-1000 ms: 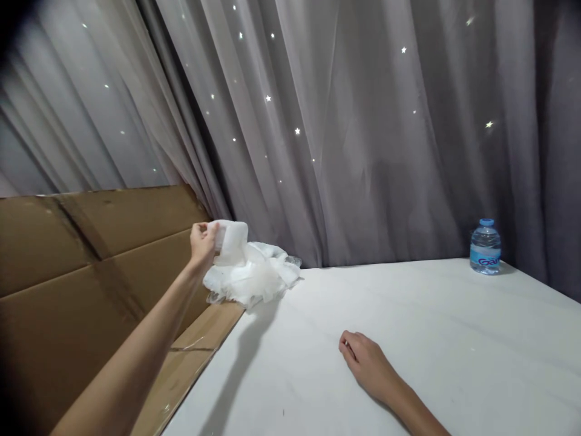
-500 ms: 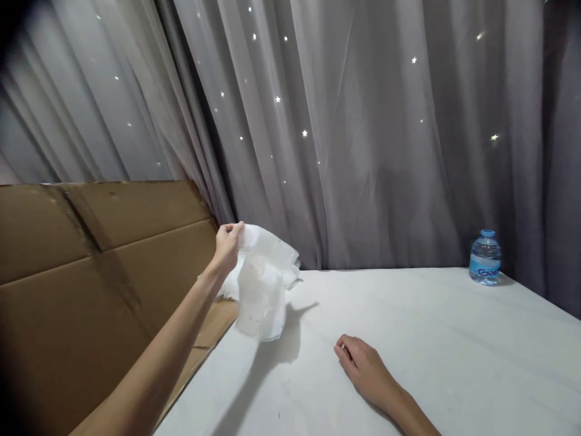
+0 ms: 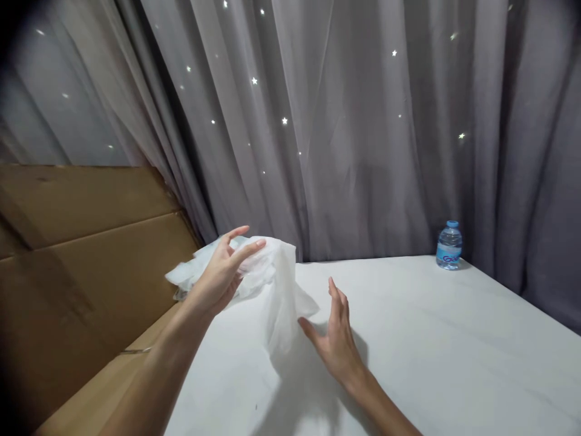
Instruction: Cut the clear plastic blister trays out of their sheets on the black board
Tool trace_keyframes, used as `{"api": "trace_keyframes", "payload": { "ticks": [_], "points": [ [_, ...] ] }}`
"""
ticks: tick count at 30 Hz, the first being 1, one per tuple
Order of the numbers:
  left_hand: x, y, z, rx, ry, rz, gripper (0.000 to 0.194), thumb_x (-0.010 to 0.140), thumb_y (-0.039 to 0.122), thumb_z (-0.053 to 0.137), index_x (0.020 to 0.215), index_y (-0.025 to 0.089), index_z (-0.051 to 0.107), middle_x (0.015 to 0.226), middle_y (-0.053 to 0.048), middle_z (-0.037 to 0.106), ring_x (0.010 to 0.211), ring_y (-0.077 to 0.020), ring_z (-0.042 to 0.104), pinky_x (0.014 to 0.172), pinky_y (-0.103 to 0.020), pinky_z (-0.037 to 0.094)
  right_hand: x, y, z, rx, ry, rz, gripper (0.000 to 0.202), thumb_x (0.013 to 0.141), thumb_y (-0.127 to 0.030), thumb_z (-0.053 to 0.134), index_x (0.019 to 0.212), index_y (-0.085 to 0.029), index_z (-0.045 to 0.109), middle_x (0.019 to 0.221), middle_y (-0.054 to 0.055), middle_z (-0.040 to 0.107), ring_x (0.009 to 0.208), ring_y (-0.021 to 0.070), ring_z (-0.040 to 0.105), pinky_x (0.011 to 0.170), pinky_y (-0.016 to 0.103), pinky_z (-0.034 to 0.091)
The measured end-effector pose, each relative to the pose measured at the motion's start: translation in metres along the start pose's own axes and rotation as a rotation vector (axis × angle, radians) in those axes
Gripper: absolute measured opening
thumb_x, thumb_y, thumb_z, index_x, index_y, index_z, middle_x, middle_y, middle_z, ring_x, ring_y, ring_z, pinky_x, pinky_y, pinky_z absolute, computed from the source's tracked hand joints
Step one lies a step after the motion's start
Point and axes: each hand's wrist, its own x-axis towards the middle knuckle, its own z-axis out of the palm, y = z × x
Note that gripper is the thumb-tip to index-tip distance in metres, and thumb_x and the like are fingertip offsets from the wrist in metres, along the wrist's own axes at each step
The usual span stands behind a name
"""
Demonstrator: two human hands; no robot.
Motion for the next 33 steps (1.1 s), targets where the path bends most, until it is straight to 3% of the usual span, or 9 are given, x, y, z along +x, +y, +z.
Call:
{"api": "trace_keyframes", "payload": {
  "ticks": [3, 7, 10, 13, 18, 23, 27, 30, 33],
  "points": [
    [-0.014, 0.005, 0.006, -0.041, -0.086, -0.055, 0.066, 0.071, 0.039, 0.088, 0.131, 0.026, 0.064, 0.094, -0.002, 0.066, 0.073, -0.0158, 0.069, 0.055, -0.022, 0.054, 0.008, -0.016, -0.023, 0.067, 0.008, -0.086, 0.070, 0.102, -0.053, 0.060, 0.162, -0.032, 0.031, 0.158, 0.013, 0.045, 0.148, 0.0333, 0.043, 0.121, 0.057, 0.041],
    [-0.030, -0.006, 0.010, -0.124, -0.234, -0.113, 0.062, 0.070, 0.042, 0.087, 0.127, 0.025, 0.071, 0.111, -0.008, 0.072, 0.101, -0.0269, 0.073, 0.075, -0.032, 0.063, 0.007, -0.020, -0.048, 0.172, -0.249, -0.095, 0.048, 0.107, -0.042, 0.051, 0.153, -0.028, 0.048, 0.148, 0.011, 0.058, 0.139, 0.0286, 0.055, 0.120, 0.049, 0.044],
    [-0.032, -0.022, 0.009, -0.136, -0.286, -0.132, 0.072, 0.067, 0.035, 0.083, 0.137, 0.027, 0.066, 0.106, -0.006, 0.073, 0.096, -0.0269, 0.074, 0.076, -0.034, 0.063, -0.001, -0.008, -0.054, 0.172, -0.456, -0.113, 0.065, 0.100, -0.028, 0.058, 0.161, -0.028, 0.036, 0.156, 0.011, 0.051, 0.145, 0.0275, 0.049, 0.124, 0.048, 0.039],
    [-0.030, -0.035, 0.010, -0.063, -0.353, -0.081, 0.078, 0.063, 0.026, 0.082, 0.139, 0.027, 0.065, 0.109, -0.005, 0.074, 0.100, -0.0251, 0.073, 0.079, -0.030, 0.061, -0.006, 0.005, -0.043, 0.128, -0.479, -0.086, 0.089, 0.085, -0.022, 0.069, 0.164, -0.023, 0.029, 0.159, 0.014, 0.047, 0.146, 0.0307, 0.046, 0.122, 0.048, 0.039],
    [-0.022, -0.044, 0.009, 0.203, -0.174, 0.141, 0.059, 0.057, 0.035, 0.092, 0.111, 0.023, 0.073, 0.108, -0.005, 0.073, 0.080, -0.0213, 0.070, 0.065, -0.028, 0.059, 0.004, 0.001, -0.032, 0.350, -0.343, 0.011, 0.044, 0.097, -0.029, 0.053, 0.139, -0.019, 0.058, 0.132, 0.013, 0.069, 0.120, 0.0268, 0.065, 0.106, 0.041, 0.052],
    [0.000, -0.051, -0.024, 0.440, -0.063, 0.010, 0.037, 0.071, 0.055, 0.079, 0.081, 0.021, 0.068, 0.067, 0.001, 0.062, 0.051, -0.0142, 0.050, 0.045, -0.022, 0.041, 0.028, -0.028, -0.086, 0.374, -0.389, 0.022, 0.043, 0.096, -0.056, 0.061, 0.119, -0.020, 0.066, 0.108, 0.007, 0.071, 0.103, 0.0251, 0.066, 0.099, 0.037, 0.052],
    [0.010, -0.082, -0.053, 0.514, -0.351, -0.282, 0.056, 0.078, 0.068, 0.067, 0.050, 0.022, 0.052, 0.045, 0.000, 0.048, 0.041, -0.0148, 0.044, 0.042, -0.027, 0.041, 0.043, -0.020, -0.119, 0.238, -0.706, 0.180, 0.047, 0.098, -0.064, 0.055, 0.122, -0.026, 0.068, 0.106, 0.003, 0.066, 0.094, 0.0215, 0.064, 0.086, 0.033, 0.053],
    [0.000, -0.115, -0.064, 0.535, -0.618, -0.478, 0.060, 0.078, 0.075, 0.061, 0.054, 0.021, 0.065, 0.049, -0.007, 0.062, 0.047, -0.0236, 0.059, 0.052, -0.035, 0.054, 0.045, 0.010, -0.116, 0.084, -0.898, 0.255, 0.053, 0.096, -0.066, 0.055, 0.127, -0.025, 0.068, 0.103, 0.004, 0.066, 0.095, 0.0223, 0.065, 0.088, 0.036, 0.053],
    [-0.015, -0.143, -0.072, 0.533, -0.762, -0.517, 0.063, 0.076, 0.079, 0.060, 0.054, 0.021, 0.067, 0.060, -0.010, 0.071, 0.065, -0.0292, 0.070, 0.075, -0.040, 0.060, 0.043, 0.037, -0.108, 0.009, -0.945, 0.288, 0.063, 0.079, -0.064, 0.077, 0.125, -0.021, 0.068, 0.106, 0.007, 0.067, 0.103, 0.0270, 0.066, 0.095, 0.041, 0.054]
  ]
}}
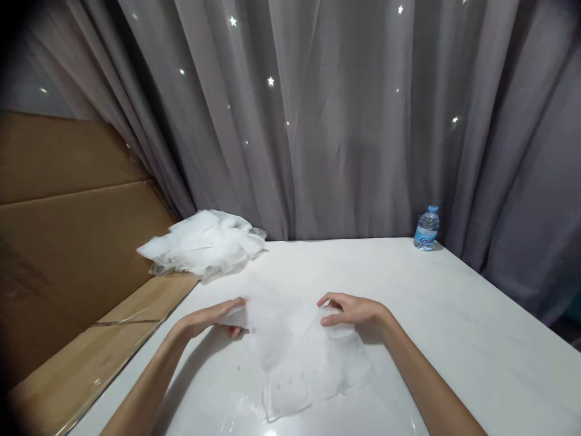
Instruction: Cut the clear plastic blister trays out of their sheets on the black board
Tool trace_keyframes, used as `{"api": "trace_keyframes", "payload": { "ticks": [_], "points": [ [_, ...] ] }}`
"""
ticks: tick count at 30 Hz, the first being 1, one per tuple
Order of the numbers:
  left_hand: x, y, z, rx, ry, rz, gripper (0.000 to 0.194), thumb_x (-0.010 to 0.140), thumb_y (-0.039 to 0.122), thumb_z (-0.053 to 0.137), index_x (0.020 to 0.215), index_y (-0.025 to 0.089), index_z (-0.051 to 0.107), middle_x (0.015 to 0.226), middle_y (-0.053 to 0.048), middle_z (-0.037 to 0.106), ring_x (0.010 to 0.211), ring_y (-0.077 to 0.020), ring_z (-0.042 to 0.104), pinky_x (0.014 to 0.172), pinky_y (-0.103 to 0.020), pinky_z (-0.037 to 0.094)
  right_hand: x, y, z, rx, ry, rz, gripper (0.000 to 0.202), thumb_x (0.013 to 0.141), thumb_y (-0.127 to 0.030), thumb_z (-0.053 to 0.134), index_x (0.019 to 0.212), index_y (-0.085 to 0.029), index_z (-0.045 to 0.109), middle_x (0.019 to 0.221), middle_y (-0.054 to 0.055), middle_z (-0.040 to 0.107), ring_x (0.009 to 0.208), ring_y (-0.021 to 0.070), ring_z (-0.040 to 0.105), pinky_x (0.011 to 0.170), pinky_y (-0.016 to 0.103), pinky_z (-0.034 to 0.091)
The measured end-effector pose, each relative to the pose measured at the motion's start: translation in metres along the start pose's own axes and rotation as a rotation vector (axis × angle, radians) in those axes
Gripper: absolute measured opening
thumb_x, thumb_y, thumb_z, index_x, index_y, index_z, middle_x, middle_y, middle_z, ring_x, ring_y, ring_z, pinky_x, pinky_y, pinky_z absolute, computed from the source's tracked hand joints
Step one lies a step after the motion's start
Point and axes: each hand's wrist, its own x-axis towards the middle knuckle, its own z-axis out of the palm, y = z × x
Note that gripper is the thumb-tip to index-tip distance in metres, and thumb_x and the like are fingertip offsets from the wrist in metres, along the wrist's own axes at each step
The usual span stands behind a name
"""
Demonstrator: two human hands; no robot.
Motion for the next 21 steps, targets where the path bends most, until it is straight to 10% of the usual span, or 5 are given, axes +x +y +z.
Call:
{"api": "trace_keyframes", "payload": {
  "ticks": [6, 14, 21],
  "points": [
    [0.006, -0.036, 0.009, 0.059, 0.114, 0.021, 0.059, 0.085, 0.075, 0.057, 0.083, 0.019, 0.072, 0.090, -0.014, 0.078, 0.094, -0.0361, 0.074, 0.092, -0.045, 0.057, -0.030, -0.001, 0.019, -0.234, 0.182, 0.003, 0.081, 0.080, -0.061, 0.079, 0.148, -0.030, 0.050, 0.147, 0.011, 0.046, 0.143, 0.0341, 0.040, 0.122, 0.054, 0.032],
    [0.002, -0.028, 0.014, 0.236, 0.315, 0.332, 0.089, 0.077, 0.055, 0.081, 0.155, 0.030, 0.044, 0.164, -0.012, 0.043, 0.151, -0.0376, 0.039, 0.123, -0.050, 0.035, -0.086, 0.007, 0.094, -0.548, 0.443, 0.102, 0.051, 0.097, -0.029, 0.054, 0.146, -0.017, 0.047, 0.139, 0.018, 0.054, 0.131, 0.0345, 0.053, 0.105, 0.051, 0.051],
    [0.009, 0.015, 0.008, 0.440, 0.004, 0.454, 0.033, 0.088, 0.057, 0.072, 0.104, 0.030, 0.083, 0.132, -0.006, 0.071, 0.121, -0.0321, 0.065, 0.102, -0.034, 0.049, -0.087, 0.001, 0.081, -0.489, 0.595, 0.073, 0.029, 0.106, -0.028, 0.033, 0.082, -0.024, 0.049, 0.083, 0.004, 0.061, 0.076, 0.0233, 0.061, 0.069, 0.036, 0.048]
  ]
}}
